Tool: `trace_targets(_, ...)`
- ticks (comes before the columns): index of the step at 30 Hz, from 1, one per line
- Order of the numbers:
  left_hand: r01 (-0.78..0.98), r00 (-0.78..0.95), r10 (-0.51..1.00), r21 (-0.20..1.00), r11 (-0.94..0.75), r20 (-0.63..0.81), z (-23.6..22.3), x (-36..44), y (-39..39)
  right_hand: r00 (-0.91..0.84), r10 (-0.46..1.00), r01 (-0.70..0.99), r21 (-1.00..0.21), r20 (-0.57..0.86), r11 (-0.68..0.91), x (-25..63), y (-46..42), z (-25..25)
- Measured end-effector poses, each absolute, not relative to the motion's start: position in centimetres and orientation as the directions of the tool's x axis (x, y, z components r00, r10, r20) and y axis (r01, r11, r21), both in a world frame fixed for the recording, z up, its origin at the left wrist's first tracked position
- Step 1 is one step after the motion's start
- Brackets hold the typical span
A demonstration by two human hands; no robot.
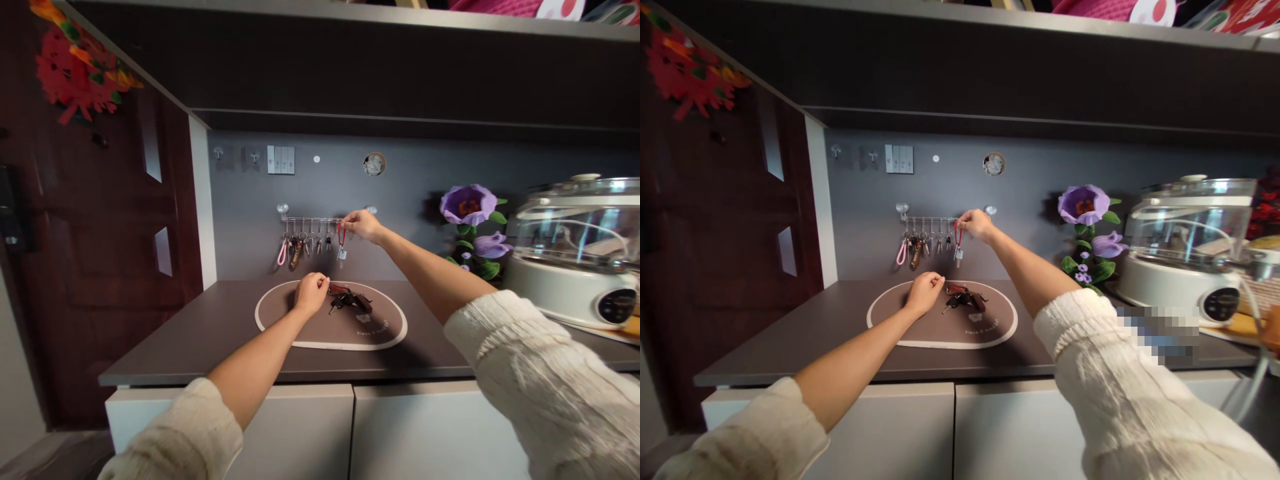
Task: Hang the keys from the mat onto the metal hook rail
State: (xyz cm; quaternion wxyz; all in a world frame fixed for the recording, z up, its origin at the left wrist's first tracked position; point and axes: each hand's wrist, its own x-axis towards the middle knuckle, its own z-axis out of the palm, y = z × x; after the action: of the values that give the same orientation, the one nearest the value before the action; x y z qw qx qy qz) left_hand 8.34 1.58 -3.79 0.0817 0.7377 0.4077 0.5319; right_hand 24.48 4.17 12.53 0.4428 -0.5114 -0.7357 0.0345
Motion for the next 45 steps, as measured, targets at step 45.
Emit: trace_targets(45, 0.506, 0.053, 0.775, 0.652, -0.564, 0.629, -4.1, 8.4, 2.5, -0.097, 0.813, 0.995, 0.061, 0.574, 0.076, 22.9, 7.6, 10.5)
